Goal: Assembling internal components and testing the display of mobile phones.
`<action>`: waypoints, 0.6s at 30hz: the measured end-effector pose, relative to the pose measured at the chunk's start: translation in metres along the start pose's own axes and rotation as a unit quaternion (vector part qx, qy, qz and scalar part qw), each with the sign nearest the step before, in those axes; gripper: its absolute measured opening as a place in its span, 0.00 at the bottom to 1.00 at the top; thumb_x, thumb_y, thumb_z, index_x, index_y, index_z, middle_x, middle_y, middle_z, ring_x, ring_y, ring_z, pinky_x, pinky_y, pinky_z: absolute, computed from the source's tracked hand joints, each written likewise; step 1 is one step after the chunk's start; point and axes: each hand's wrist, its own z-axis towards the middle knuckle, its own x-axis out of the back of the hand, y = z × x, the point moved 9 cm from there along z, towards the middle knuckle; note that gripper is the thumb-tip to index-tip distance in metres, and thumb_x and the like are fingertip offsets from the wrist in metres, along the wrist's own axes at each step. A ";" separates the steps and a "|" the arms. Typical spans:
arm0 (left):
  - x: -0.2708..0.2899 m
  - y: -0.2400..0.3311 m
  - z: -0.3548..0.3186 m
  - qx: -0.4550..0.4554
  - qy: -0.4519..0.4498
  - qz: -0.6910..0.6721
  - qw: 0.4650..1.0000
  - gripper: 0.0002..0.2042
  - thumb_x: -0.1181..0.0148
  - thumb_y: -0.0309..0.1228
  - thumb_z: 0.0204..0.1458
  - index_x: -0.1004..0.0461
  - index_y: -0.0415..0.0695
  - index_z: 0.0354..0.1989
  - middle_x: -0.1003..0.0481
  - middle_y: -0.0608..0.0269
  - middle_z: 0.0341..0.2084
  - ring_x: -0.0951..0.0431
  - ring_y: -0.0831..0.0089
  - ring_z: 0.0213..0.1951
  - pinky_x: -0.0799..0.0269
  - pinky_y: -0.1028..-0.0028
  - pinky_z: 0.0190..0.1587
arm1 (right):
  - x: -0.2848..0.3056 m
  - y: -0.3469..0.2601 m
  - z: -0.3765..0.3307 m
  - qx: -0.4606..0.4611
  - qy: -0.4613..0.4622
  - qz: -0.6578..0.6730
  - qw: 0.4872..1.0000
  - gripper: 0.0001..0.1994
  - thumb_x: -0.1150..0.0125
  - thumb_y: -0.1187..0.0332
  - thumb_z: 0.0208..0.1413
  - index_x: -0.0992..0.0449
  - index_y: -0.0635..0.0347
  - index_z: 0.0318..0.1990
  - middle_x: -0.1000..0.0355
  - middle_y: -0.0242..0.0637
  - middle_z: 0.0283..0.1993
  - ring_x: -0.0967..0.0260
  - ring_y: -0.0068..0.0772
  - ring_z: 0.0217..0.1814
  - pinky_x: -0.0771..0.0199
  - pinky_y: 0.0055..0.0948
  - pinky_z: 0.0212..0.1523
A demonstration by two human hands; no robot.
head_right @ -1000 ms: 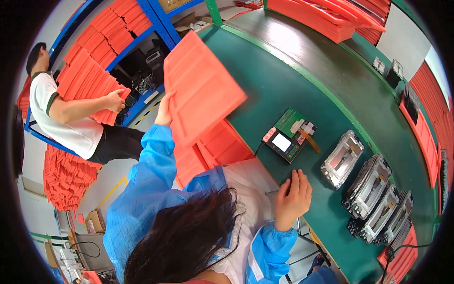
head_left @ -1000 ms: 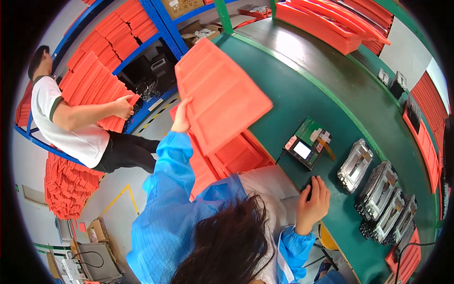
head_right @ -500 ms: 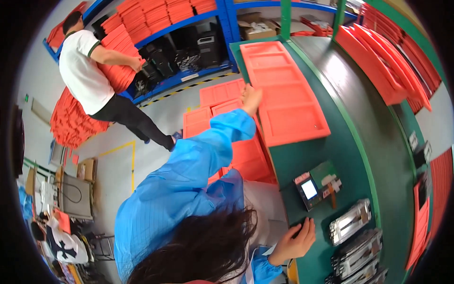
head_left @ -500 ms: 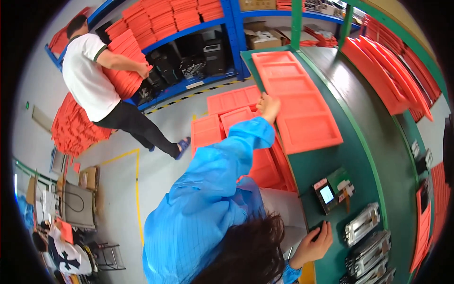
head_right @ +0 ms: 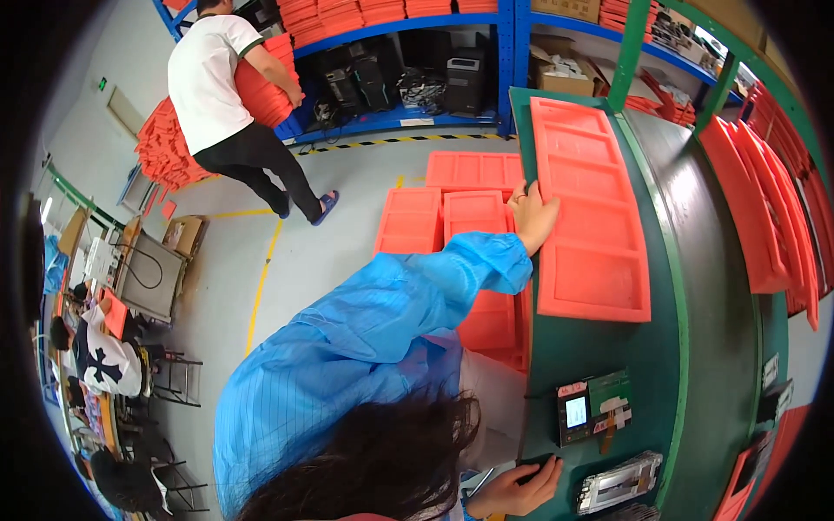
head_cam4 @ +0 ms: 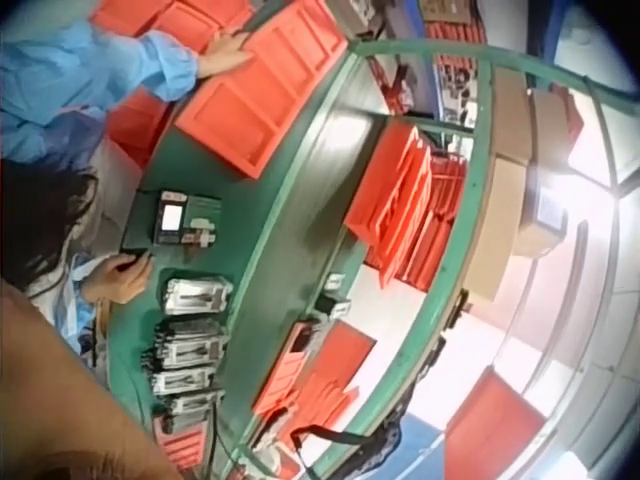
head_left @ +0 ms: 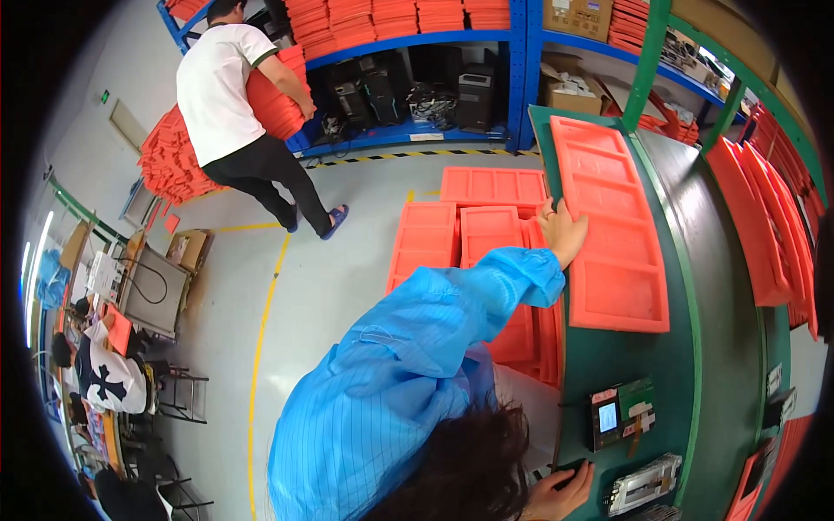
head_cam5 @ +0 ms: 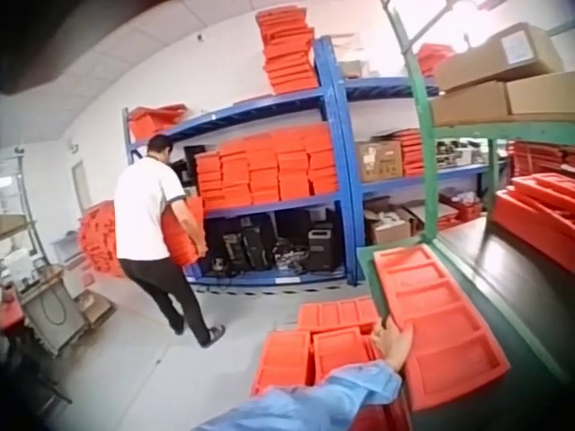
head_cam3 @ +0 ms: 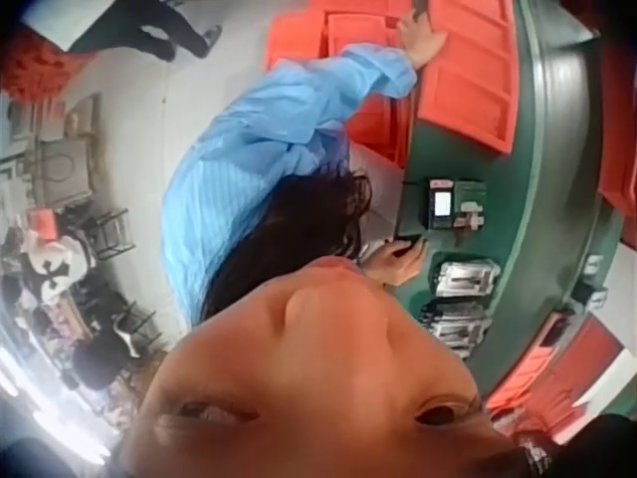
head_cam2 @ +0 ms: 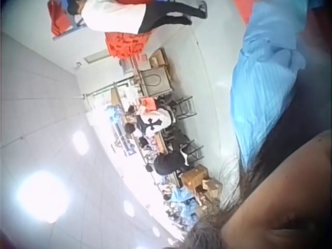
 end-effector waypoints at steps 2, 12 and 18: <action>0.001 0.000 0.001 -0.004 0.002 -0.006 1.000 0.31 0.44 0.40 0.44 0.35 0.35 0.57 0.44 0.35 0.60 0.49 0.40 0.61 0.49 0.54 0.62 | -0.003 0.004 -0.001 -0.018 -0.017 0.007 1.000 0.12 0.46 0.69 0.55 0.22 0.62 0.44 0.26 0.46 0.48 0.28 0.49 0.46 0.28 0.40 0.48; 0.007 0.001 -0.004 -0.003 0.017 -0.023 1.000 0.30 0.43 0.39 0.44 0.34 0.35 0.56 0.42 0.35 0.59 0.49 0.42 0.61 0.52 0.55 0.63 | -0.004 0.010 -0.003 -0.008 -0.035 0.015 0.999 0.12 0.46 0.70 0.55 0.21 0.61 0.45 0.26 0.47 0.48 0.29 0.50 0.47 0.29 0.43 0.49; -0.014 -0.008 -0.008 -0.018 -0.019 -0.007 1.000 0.30 0.43 0.39 0.44 0.34 0.37 0.56 0.40 0.38 0.59 0.49 0.45 0.63 0.51 0.55 0.63 | 0.000 0.013 -0.011 -0.015 -0.026 0.008 1.000 0.13 0.46 0.69 0.55 0.21 0.60 0.45 0.26 0.46 0.48 0.28 0.51 0.47 0.29 0.44 0.50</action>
